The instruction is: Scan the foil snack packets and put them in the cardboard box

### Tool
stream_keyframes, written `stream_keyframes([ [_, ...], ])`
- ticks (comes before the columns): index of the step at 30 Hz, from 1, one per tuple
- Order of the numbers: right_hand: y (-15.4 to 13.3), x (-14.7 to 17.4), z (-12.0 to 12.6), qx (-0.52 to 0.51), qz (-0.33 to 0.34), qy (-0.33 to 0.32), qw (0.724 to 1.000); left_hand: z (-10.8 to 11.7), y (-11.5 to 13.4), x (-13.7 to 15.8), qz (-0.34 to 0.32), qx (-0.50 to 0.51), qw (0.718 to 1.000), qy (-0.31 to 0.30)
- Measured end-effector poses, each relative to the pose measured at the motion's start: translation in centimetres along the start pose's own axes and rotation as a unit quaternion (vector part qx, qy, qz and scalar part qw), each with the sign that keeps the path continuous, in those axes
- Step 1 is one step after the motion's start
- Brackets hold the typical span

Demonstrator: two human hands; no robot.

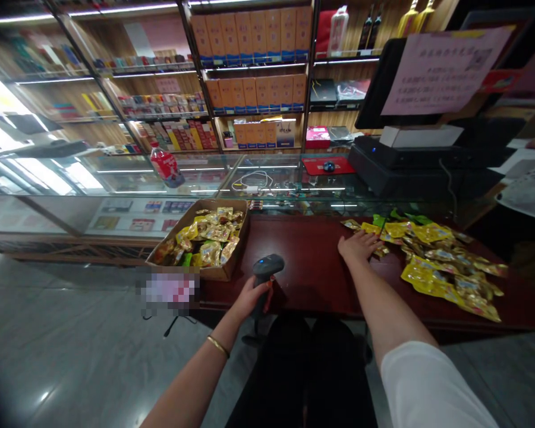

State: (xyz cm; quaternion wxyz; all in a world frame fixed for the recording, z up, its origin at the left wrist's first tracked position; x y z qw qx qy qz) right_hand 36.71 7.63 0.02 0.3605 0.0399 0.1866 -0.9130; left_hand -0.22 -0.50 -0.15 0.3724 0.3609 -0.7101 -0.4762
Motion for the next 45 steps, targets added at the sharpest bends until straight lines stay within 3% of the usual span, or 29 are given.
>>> stream_keyframes([
  [3,1.0,2.1,-0.2,0.049,0.040,0.009,0.998,0.2,-0.1,-0.1,-0.010,-0.002,1.000,0.009],
  [6,-1.6,7.1,0.2,0.058,0.164,-0.011,0.985,0.2,0.0,-0.1,-0.018,-0.003,1.000,0.011],
  [10,-4.9,12.8,1.1,0.043,0.309,-0.100,0.945,0.0,0.2,0.1,-0.026,-0.005,1.000,0.014],
  [14,-4.9,12.5,2.5,0.031,0.362,-0.164,0.917,-0.2,0.3,0.3,-0.035,-0.018,0.999,0.018],
  [20,-1.0,8.0,1.4,0.009,0.354,-0.219,0.909,-0.5,0.5,0.6,-0.035,-0.017,0.999,0.015],
  [23,-0.6,7.7,0.5,0.004,0.340,-0.204,0.918,-0.6,0.6,0.7,-0.036,-0.017,0.999,0.012],
  [28,-3.2,11.7,0.6,-0.179,0.251,-0.123,0.943,-0.8,0.4,0.9,-0.043,-0.010,0.999,-0.001],
  [31,-4.4,14.7,0.4,-0.224,0.196,-0.095,0.950,-0.8,0.3,1.0,-0.040,-0.005,0.999,-0.002],
  [36,-4.8,16.4,1.0,-0.227,0.226,-0.058,0.945,-0.6,0.2,1.0,-0.032,-0.011,0.999,-0.001],
  [45,-5.2,16.9,1.6,-0.220,0.267,-0.056,0.937,-0.6,0.2,1.0,-0.035,-0.004,0.999,-0.006],
])
Point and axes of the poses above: each hand's wrist, its own x-axis away from the middle knuckle, its own z-axis out of the back of the hand, y = z × x, the point moved 5 cm from there along -x, towards the middle knuckle, and after that the axes turned 2 degrees about y, right-handed, at the moved point
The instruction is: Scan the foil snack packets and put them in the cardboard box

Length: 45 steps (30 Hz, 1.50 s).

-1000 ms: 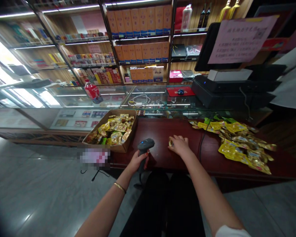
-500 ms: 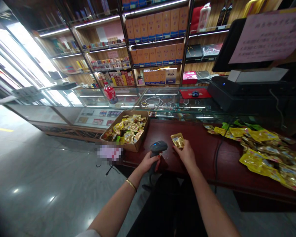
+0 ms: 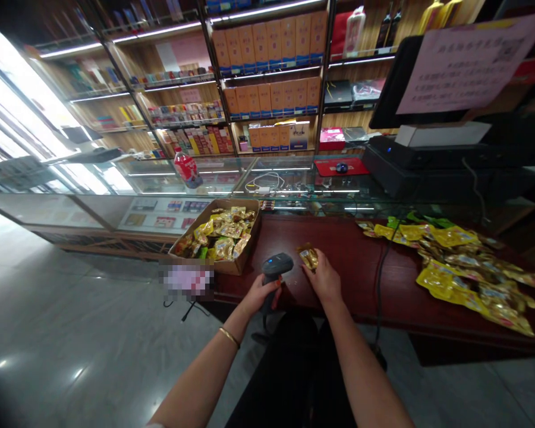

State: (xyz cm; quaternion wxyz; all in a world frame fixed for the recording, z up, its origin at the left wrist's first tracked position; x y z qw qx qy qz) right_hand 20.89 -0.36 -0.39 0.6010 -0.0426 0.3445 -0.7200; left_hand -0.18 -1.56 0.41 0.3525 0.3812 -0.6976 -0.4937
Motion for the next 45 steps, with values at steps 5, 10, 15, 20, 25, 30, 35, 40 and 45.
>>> stream_keyframes([
  [5,0.2,0.0,0.0,0.016,-0.026,-0.014,0.999,-0.3,0.6,0.1,-0.003,-0.009,1.000,-0.012],
  [10,0.4,-0.1,0.0,0.016,-0.026,-0.010,0.999,-0.3,0.5,0.1,-0.006,-0.016,1.000,-0.011],
  [15,0.7,-0.2,-0.2,-0.016,-0.043,-0.006,0.999,-0.3,0.1,-0.1,-0.007,-0.013,1.000,-0.005],
  [20,3.2,-1.2,0.3,-0.146,-0.176,0.046,0.972,0.0,0.0,-0.1,-0.010,-0.007,0.999,0.036],
  [25,4.9,-2.6,1.1,-0.367,-0.286,-0.035,0.885,0.3,-0.5,-0.3,-0.008,0.005,0.999,0.046],
  [30,-3.3,-7.8,1.8,-0.428,-0.188,-0.123,0.875,0.6,-0.5,-0.5,-0.002,0.023,0.998,0.052],
  [35,-16.4,-15.5,-0.9,-0.437,-0.057,-0.214,0.872,1.2,-0.5,-0.4,0.013,0.029,0.997,0.066],
  [40,-14.2,-18.1,-1.8,-0.239,-0.097,-0.125,0.958,1.7,-1.2,-0.7,0.020,0.026,0.997,0.066],
  [45,0.5,-15.1,2.2,-0.076,-0.176,0.000,0.981,1.7,-1.5,-1.0,0.010,0.035,0.998,0.056],
])
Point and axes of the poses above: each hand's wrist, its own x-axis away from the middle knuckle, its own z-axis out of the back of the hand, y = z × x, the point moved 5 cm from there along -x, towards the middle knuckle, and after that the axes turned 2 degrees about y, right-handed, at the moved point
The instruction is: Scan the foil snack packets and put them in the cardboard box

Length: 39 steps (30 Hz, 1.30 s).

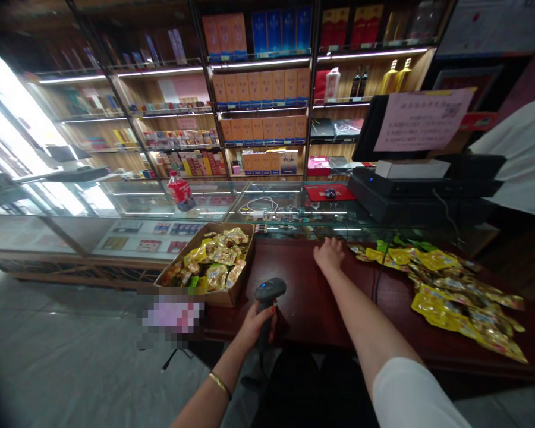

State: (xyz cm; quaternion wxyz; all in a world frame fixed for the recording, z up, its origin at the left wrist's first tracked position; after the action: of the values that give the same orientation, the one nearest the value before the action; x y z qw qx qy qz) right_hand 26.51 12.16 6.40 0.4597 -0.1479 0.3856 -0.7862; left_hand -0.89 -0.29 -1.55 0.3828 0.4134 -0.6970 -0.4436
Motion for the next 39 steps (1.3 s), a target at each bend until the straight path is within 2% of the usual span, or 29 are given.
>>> stream_keyframes([
  [1,2.8,-0.6,1.5,0.092,0.004,0.048,0.995,0.0,0.0,0.0,0.002,0.000,1.000,0.000],
  [2,5.3,-1.1,2.6,0.176,0.007,0.066,0.982,-0.1,0.1,0.0,0.005,-0.001,1.000,0.001],
  [5,10.6,-1.9,3.9,0.329,0.014,0.055,0.943,-0.1,0.3,0.1,0.012,-0.008,1.000,0.008],
  [7,11.5,-1.2,4.0,0.377,0.063,0.064,0.922,-0.1,0.5,0.2,0.012,-0.011,1.000,0.015],
  [9,10.6,0.5,3.7,0.389,0.124,0.077,0.910,-0.1,0.6,0.2,0.011,-0.014,1.000,0.018],
  [11,9.3,2.3,3.4,0.367,0.161,0.065,0.914,-0.2,0.6,0.1,0.010,-0.015,1.000,0.014],
  [16,8.2,5.7,2.2,0.240,0.141,-0.021,0.960,-0.3,0.7,0.1,-0.001,-0.014,1.000,0.010],
  [20,8.5,8.6,0.9,0.218,0.067,0.026,0.973,-0.6,0.8,0.5,-0.009,-0.028,1.000,0.002],
  [22,8.4,10.1,0.1,0.221,0.058,0.050,0.972,-0.8,0.7,0.6,-0.009,-0.034,0.999,-0.008],
  [24,8.1,11.2,-0.4,0.193,0.083,0.060,0.976,-0.8,0.7,0.7,-0.007,-0.037,0.999,-0.011],
  [27,7.9,11.8,-0.4,0.085,0.125,0.064,0.986,-0.6,0.7,0.7,-0.009,-0.041,0.999,-0.012],
  [30,7.9,11.8,0.3,-0.009,0.149,0.086,0.985,-0.6,0.8,0.7,-0.014,-0.053,0.998,-0.023],
  [39,7.8,11.9,0.5,-0.052,0.184,0.115,0.975,-1.1,1.3,1.0,-0.010,-0.053,0.997,-0.053],
])
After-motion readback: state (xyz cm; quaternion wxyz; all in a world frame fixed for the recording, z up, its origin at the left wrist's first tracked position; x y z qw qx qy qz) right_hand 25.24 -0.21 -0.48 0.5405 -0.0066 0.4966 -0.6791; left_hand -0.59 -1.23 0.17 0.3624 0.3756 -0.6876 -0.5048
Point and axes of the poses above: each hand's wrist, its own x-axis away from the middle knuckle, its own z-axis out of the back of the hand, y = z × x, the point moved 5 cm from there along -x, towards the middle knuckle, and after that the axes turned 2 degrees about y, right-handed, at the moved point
